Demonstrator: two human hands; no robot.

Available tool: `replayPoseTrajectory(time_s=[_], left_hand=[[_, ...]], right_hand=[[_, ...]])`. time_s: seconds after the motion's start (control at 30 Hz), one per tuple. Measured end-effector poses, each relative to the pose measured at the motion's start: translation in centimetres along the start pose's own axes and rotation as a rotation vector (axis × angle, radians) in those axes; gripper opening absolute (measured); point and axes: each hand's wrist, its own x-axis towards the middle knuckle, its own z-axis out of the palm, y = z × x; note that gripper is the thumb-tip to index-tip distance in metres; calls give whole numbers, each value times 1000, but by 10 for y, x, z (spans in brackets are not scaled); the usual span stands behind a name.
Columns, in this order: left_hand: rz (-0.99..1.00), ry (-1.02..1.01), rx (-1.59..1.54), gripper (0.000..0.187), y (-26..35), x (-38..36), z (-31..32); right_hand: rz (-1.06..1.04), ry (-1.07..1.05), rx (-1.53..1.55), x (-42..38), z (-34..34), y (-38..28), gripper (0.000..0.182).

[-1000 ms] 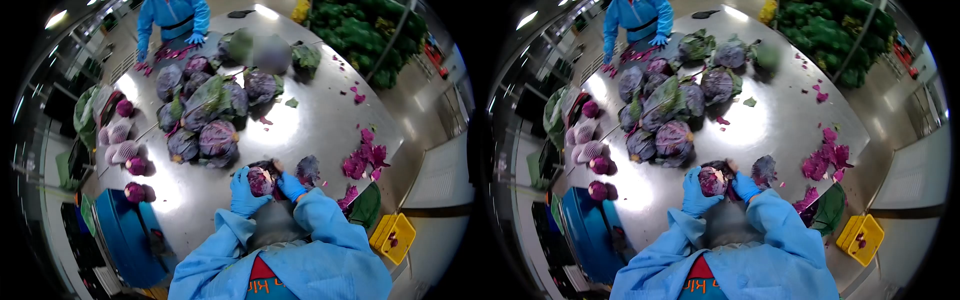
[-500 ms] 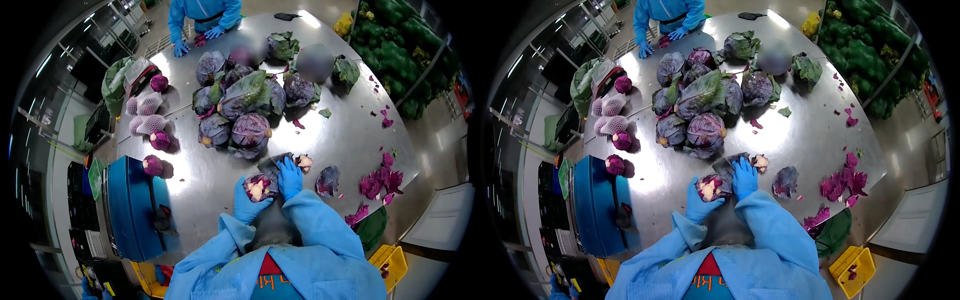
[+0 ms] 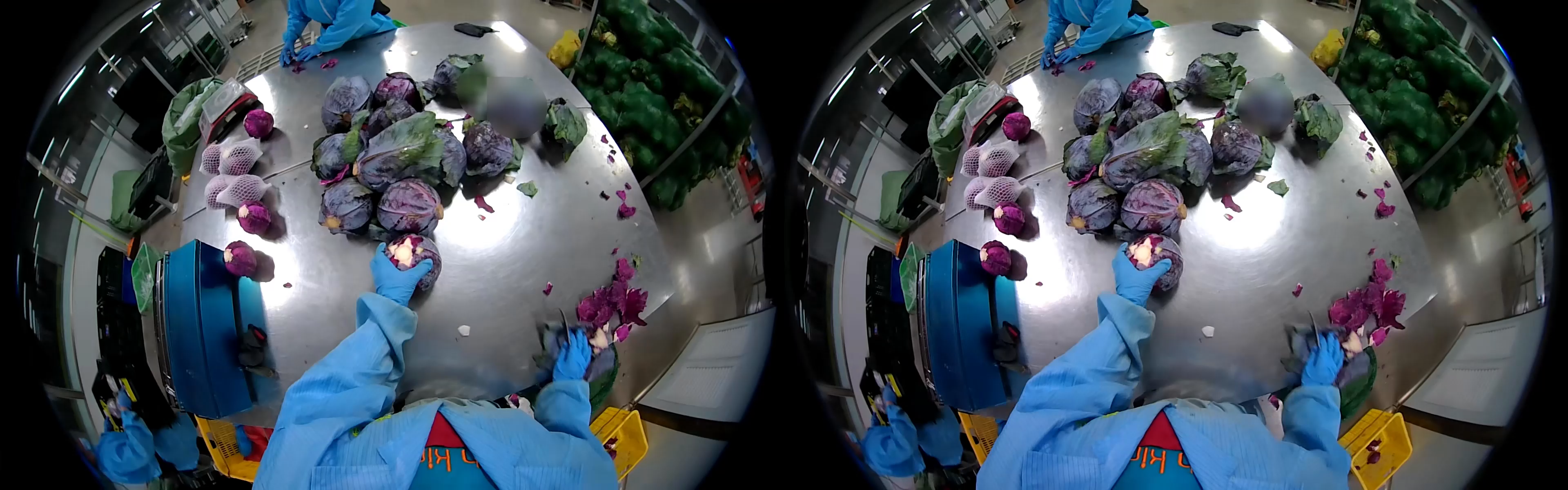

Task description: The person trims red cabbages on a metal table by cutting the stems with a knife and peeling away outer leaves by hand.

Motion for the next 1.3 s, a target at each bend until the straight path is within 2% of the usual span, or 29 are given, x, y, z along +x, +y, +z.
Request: replayPoseTrajectory(time_s=[0.03,0.07,0.1,0.13,0.17,0.23,0.3,0.33,0.37,0.4,0.43,0.5,0.53,0.6,0.63,0.67,0.7,0.77,0.8,0.9,1.0,1.1,1.2,1.23,1.3], left_hand=[[65,-35,47,106,4,-1,1],[130,-69,98,109,7,-2,1],[195,-102,150,111,9,-4,-1],[242,-143,180,116,14,-11,-5],[275,-150,187,115,16,-19,-6],[345,-186,208,115,18,-43,-9],[273,-223,279,117,31,-75,-11],[243,-234,305,117,33,-92,-11],[213,-244,332,118,36,-106,-13],[232,-280,404,116,39,-117,-16],[186,-341,419,115,44,-120,-17],[80,-444,448,113,50,-122,-21],[188,-399,550,112,47,-122,-18],[398,-276,385,113,31,-120,-10],[499,-217,297,113,29,-118,-7],[505,-248,413,114,26,-112,-5],[395,-378,419,115,23,-104,-7],[158,-637,425,117,48,-91,-24],[71,-713,562,121,70,-88,-31],[524,-505,579,120,30,-84,-13],[481,-587,339,118,27,-81,-6],[452,-508,418,114,35,-89,-4],[513,-452,424,112,29,-94,-7],[488,-447,287,110,23,-93,-10],[427,-441,13,107,5,-92,-20]], right_hand=[[-38,90,-61,-17,-7,20,34],[372,-2,542,-41,1,58,33],[636,3,879,-50,1,70,32],[923,104,1200,-59,0,82,31],[1062,315,1242,-57,-18,71,29],[586,524,835,-31,-33,31,27],[756,470,1432,7,-38,-14,27],[992,113,1748,34,-53,-48,33],[698,-91,1520,45,-58,-83,39],[400,-190,1279,55,-63,-117,46],[191,-244,943,61,-47,-136,51],[260,-537,1034,71,-35,-187,52],[167,-456,1001,67,-26,-204,52],[-25,-284,927,67,-11,-227,52],[3,-370,951,70,-15,-229,52],[34,-455,972,74,-23,-229,53],[71,-540,989,75,-27,-227,54],[-11,-512,805,68,-13,-223,57],[-59,-492,718,69,-7,-223,58],[-25,-606,725,80,-24,-231,57],[27,-656,765,88,-32,-232,55],[171,-611,817,92,-26,-235,55],[214,-369,909,94,50,-210,46],[253,-433,902,100,51,-201,36],[269,-474,780,106,52,-190,33]])
